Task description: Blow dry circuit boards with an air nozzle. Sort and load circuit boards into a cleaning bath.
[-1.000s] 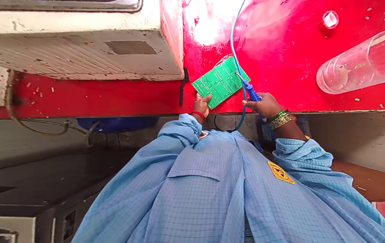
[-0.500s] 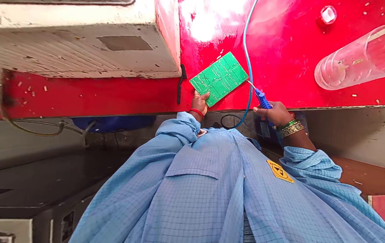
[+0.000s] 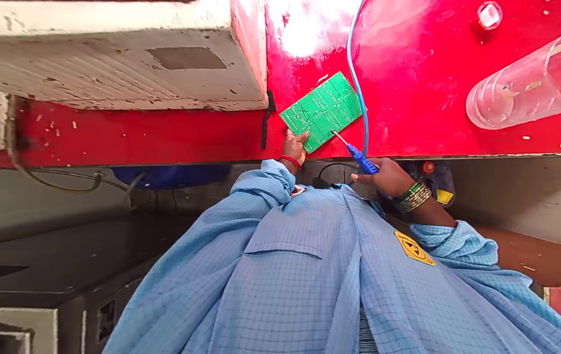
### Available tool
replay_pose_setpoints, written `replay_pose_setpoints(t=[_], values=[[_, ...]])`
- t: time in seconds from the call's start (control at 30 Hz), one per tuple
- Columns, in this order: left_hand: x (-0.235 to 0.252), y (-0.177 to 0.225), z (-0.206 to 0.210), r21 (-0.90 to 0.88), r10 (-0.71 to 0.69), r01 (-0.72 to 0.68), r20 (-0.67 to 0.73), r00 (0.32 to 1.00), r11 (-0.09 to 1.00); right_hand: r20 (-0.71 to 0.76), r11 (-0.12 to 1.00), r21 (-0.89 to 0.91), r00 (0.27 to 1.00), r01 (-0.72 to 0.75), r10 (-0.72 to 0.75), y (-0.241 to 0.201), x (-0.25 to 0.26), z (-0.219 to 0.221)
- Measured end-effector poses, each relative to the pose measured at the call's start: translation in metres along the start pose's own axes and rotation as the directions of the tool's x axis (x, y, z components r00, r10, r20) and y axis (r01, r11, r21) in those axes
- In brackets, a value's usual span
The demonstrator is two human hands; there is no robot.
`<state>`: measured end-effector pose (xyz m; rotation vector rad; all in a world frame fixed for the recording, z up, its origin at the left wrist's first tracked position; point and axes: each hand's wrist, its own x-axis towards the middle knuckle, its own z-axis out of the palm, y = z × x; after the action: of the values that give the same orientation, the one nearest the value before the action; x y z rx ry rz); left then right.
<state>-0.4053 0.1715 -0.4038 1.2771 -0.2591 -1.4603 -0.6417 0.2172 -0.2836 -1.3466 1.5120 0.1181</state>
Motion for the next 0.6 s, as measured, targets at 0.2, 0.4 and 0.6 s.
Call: replay_pose_setpoints(t=[0.2,0.4,0.6], values=[[-0.001,0.001,0.000,0.001,-0.011,0.011,-0.002,1.000,1.000,-0.073,0.999,0.033,0.997,-0.037,0.039,0.016,0.012,-0.017],[0.000,0.000,0.000,0.007,-0.005,0.005,-0.004,1.000,1.000,0.125,0.998,-0.060,0.992,0.019,-0.011,-0.002,-0.013,-0.003],[0.001,0.000,0.000,-0.003,0.003,-0.003,0.001,1.000,1.000,0.061,0.999,-0.017,0.997,0.044,-0.042,-0.003,0.003,-0.009]])
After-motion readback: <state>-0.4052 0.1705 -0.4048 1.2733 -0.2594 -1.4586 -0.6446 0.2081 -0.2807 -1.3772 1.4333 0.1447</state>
